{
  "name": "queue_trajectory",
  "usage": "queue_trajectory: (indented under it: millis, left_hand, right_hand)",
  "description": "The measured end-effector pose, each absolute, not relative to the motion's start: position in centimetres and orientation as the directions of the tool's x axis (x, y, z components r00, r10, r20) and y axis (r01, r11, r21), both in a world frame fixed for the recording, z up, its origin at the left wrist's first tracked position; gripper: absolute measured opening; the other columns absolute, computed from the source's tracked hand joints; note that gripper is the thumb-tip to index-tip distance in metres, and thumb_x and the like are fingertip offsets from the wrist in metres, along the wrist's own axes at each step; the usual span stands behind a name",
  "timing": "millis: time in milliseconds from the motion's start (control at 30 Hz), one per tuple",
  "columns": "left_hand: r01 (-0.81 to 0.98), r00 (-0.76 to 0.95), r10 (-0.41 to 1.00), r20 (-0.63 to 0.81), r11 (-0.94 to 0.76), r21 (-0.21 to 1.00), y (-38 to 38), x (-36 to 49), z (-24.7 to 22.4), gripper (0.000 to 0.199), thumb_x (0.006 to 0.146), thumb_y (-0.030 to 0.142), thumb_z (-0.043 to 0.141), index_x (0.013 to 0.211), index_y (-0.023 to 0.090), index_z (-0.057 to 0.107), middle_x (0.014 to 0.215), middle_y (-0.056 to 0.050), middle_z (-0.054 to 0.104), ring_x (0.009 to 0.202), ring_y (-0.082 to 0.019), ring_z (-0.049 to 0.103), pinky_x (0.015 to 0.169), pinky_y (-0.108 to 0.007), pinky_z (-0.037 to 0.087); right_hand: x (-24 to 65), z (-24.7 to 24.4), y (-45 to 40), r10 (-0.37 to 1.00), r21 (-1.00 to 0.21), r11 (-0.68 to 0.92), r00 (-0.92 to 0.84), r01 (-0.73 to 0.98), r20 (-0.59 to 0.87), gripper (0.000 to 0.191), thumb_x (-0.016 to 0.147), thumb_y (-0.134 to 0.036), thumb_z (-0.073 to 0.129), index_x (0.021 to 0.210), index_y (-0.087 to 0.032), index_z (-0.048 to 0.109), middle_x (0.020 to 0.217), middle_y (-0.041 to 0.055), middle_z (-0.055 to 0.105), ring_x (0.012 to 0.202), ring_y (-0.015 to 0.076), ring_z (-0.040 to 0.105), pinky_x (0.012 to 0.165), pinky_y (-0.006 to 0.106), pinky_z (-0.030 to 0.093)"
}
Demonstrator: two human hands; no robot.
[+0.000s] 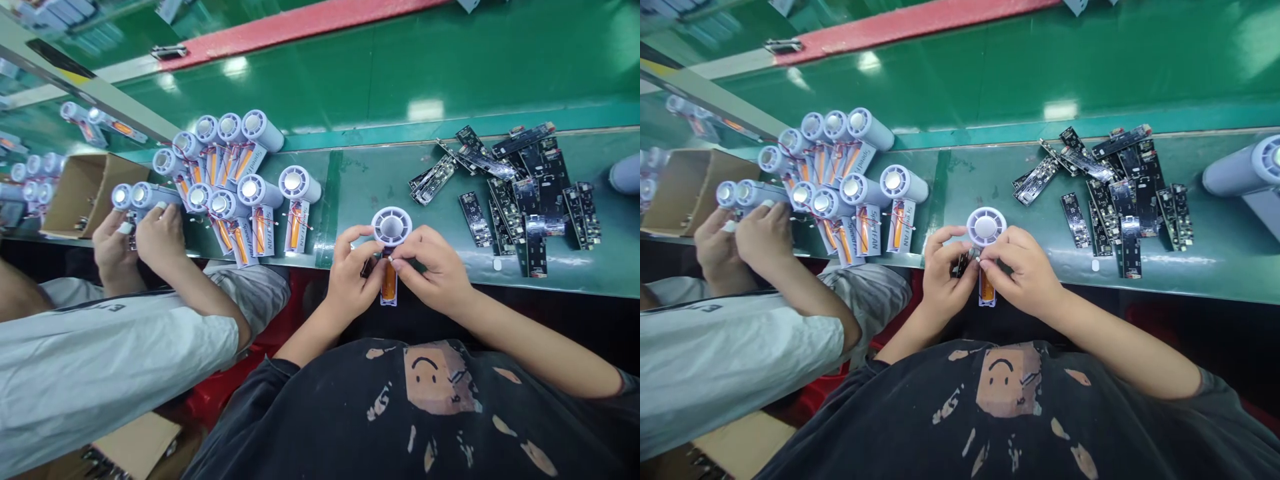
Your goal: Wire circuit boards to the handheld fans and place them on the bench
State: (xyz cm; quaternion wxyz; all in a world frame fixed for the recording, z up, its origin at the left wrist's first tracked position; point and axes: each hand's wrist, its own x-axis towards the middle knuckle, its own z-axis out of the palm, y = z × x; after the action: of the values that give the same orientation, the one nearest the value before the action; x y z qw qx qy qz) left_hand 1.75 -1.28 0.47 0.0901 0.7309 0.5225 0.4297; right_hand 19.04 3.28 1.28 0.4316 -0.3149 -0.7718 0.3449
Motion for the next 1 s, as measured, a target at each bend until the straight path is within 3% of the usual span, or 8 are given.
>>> queue_trajectory:
  millis: [167,300,400,467,533,633,833,1000]
  left_hand:
    - [0.641,0.183,0.835,0.519,-0.502,0.58,-1.2,1.1,0.4,0.008,0.098,0.02,0.053,0.103,0.023,0.059,0.132,-0.007,0.052,0.082,-0.01,0.062,0.072,-0.028,0.057]
    - [0.693,0.153,0.833,0.532,-0.475,0.543,-1.1,1.1,0.6,0.005,0.098,0.024,0.055,0.098,0.023,0.06,0.127,-0.007,0.056,0.109,-0.02,0.061,0.086,-0.038,0.058]
    - [0.677,0.122,0.838,0.532,-0.462,0.573,-1.2,1.3,0.4,0.01,0.097,0.023,0.056,0.106,0.025,0.059,0.125,-0.007,0.056,0.116,-0.021,0.058,0.09,-0.039,0.057]
    - [0.579,0.087,0.858,0.507,-0.457,0.675,-1.3,1.5,0.0,0.024,0.097,0.031,0.057,0.121,0.028,0.054,0.126,-0.008,0.055,0.112,-0.021,0.06,0.081,-0.034,0.059]
    - [0.396,0.025,0.901,0.433,-0.407,0.823,-1.5,1.6,-0.5,0.036,0.097,0.039,0.057,0.13,0.029,0.047,0.127,-0.009,0.052,0.092,-0.016,0.063,0.065,-0.027,0.058]
    - [0.134,-0.036,0.949,0.313,-0.305,0.943,-1.6,1.8,-0.9,0.023,0.099,0.036,0.056,0.12,0.028,0.055,0.122,-0.005,0.052,0.06,-0.003,0.056,0.05,-0.02,0.053]
    - [-0.181,-0.095,0.984,0.151,-0.167,0.969,-1.4,1.8,-0.1,0.012,0.095,0.03,0.065,0.104,0.022,0.067,0.11,-0.001,0.063,0.058,-0.003,0.063,0.05,-0.016,0.056]
    - [-0.313,-0.102,0.994,0.047,-0.077,0.947,-1.5,1.9,0.4,0.011,0.092,0.029,0.07,0.099,0.02,0.07,0.104,-0.001,0.072,0.059,-0.006,0.068,0.05,-0.017,0.059]
  right_hand:
    - [19.1,1.2,3.3,0.735,-0.693,0.654,-0.474,0.305,0.485,0.012,0.089,-0.02,0.057,0.081,-0.022,0.065,0.078,0.0016,0.058,0.075,0.0178,0.054,0.069,0.034,0.042]
    - [19.1,1.0,3.2,0.755,-0.705,0.639,-0.427,0.308,0.498,0.01,0.091,-0.022,0.061,0.085,-0.022,0.069,0.08,0.0018,0.061,0.077,0.018,0.056,0.071,0.035,0.044]
    - [19.1,1.1,3.2,0.793,-0.778,0.576,-0.403,0.251,0.458,0.01,0.092,-0.022,0.063,0.087,-0.023,0.071,0.078,0.0004,0.063,0.075,0.0167,0.058,0.068,0.032,0.045]
    - [19.1,1.3,3.2,0.815,-0.814,0.537,-0.387,0.221,0.432,0.01,0.092,-0.021,0.063,0.086,-0.024,0.071,0.077,-0.0005,0.063,0.073,0.0155,0.058,0.065,0.03,0.045]
    - [19.0,1.6,3.3,0.811,-0.806,0.547,-0.381,0.225,0.444,0.01,0.091,-0.02,0.064,0.085,-0.023,0.071,0.076,-0.0003,0.063,0.072,0.0151,0.057,0.065,0.03,0.044]
    - [18.9,1.8,3.3,0.764,-0.723,0.627,-0.411,0.291,0.498,0.012,0.093,-0.022,0.064,0.082,-0.021,0.07,0.076,0.0013,0.062,0.073,0.0158,0.056,0.068,0.032,0.044]
    - [19.0,2.1,3.1,0.69,-0.506,0.723,-0.469,0.47,0.551,0.021,0.096,-0.022,0.059,0.078,-0.019,0.07,0.074,0.0027,0.06,0.072,0.0174,0.053,0.069,0.034,0.037]
    - [18.9,2.4,3.2,0.687,-0.51,0.726,-0.485,0.46,0.541,0.025,0.096,-0.022,0.059,0.074,-0.017,0.069,0.073,0.0033,0.059,0.073,0.018,0.053,0.069,0.033,0.036]
